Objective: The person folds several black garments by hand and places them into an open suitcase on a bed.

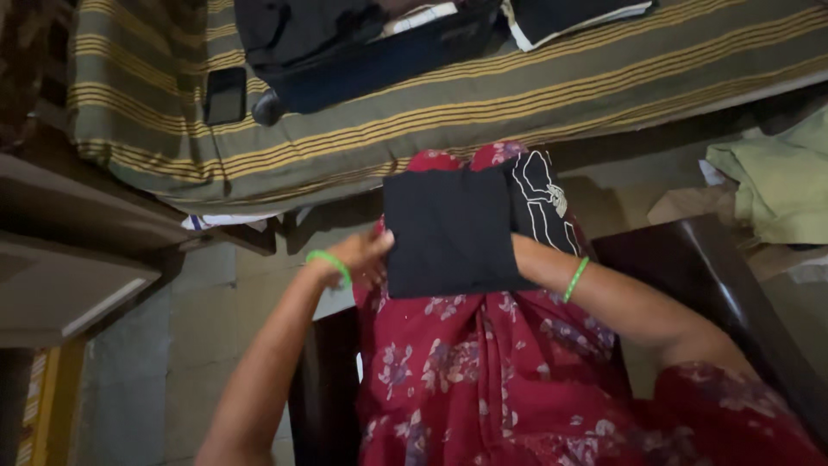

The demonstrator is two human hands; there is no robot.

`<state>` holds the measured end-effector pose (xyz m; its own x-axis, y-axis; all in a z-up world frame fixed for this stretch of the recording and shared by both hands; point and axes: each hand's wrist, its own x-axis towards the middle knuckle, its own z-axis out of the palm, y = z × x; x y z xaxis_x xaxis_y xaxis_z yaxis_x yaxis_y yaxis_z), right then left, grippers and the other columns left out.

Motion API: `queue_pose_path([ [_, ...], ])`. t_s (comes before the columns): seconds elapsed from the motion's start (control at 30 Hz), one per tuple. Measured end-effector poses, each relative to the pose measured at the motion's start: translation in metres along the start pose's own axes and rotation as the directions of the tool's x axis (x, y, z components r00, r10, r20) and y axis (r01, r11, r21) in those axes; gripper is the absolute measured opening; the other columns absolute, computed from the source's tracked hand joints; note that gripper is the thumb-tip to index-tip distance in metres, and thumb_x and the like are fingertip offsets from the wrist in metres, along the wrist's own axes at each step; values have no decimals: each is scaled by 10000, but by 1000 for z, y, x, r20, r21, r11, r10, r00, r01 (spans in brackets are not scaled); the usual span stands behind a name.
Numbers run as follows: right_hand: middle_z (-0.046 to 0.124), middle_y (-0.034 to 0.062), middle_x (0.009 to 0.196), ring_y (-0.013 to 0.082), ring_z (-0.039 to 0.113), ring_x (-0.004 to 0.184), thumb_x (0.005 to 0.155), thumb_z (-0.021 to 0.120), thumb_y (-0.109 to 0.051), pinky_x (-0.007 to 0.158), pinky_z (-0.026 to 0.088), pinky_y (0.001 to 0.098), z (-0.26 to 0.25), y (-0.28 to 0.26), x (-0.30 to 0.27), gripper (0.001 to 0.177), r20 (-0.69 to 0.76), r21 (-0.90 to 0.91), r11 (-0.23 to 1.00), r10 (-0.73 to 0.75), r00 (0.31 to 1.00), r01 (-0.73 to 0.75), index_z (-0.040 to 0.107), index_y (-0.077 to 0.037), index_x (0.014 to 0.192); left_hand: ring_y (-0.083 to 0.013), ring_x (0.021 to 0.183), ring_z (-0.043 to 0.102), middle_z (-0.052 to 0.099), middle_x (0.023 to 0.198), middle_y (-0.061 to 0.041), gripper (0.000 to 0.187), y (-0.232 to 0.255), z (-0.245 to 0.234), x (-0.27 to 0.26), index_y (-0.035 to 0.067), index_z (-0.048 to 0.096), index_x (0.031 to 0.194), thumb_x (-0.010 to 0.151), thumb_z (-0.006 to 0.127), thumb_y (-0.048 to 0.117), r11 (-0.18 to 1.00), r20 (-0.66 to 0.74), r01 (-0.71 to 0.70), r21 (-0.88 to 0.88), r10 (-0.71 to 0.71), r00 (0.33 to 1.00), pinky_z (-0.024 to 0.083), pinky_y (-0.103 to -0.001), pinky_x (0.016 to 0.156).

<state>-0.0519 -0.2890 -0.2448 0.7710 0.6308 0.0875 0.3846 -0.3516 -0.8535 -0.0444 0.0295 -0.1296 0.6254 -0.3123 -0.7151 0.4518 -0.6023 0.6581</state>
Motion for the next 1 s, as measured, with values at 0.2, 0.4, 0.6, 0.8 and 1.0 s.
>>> queue_pose_path([
  [0.2, 559, 253, 1319, 472, 477, 1253, 829, 730, -301, 1042, 407, 461, 13, -58, 2, 719, -74, -73, 997, -28, 997, 23, 465, 44, 1402, -193, 777, 685, 672, 1126, -165, 809, -9, 11, -12, 3, 389, 1492, 846, 850, 160, 957, 181, -191, -217, 232, 956, 621, -347, 630],
  [0.4, 553, 273, 1343, 499, 465, 1266, 801, 765, -316, 1048, 399, 469, -36, -111, -14, 790, -328, -192, 967, 96, 940, -165, 455, 68, 1418, -218, 793, 693, 666, 1176, -207, 965, -4, 22, -19, 105, 292, 1550, 749, 819, 6, 967, 159, -192, -169, 219, 963, 625, -348, 606],
  [0.6, 500, 293, 1429, 453, 523, 1318, 777, 736, -391, 1056, 384, 580, -124, -111, -78, 847, -382, -779, 573, -116, 917, -252, 443, 6, 1466, -295, 819, 693, 643, 1277, -151, 945, 3, 25, -24, 111, 297, 1522, 748, 833, 23, 985, 73, -166, -51, 169, 983, 604, -386, 639],
  [0.8, 738, 187, 1207, 329, 693, 1138, 1028, 582, -359, 980, 532, 411, -157, -76, -69, 371, -668, -225, 903, 131, 732, -367, 697, -91, 1259, -383, 864, 697, 688, 1048, -187, 494, 81, 69, -72, 71, 545, 1097, 788, 795, 365, 627, -337, -176, 759, 609, 718, 569, -477, 695],
  [1.0, 758, 165, 922, 346, 717, 844, 1004, 661, -389, 746, 544, 451, -156, -65, 37, 335, -645, -210, 829, 280, 711, -518, 741, -77, 1097, -366, 708, 732, 712, 818, -173, 578, 119, 217, -40, 28, 676, 864, 815, 728, 601, 360, -85, -292, 886, 745, 662, 595, -463, 589],
])
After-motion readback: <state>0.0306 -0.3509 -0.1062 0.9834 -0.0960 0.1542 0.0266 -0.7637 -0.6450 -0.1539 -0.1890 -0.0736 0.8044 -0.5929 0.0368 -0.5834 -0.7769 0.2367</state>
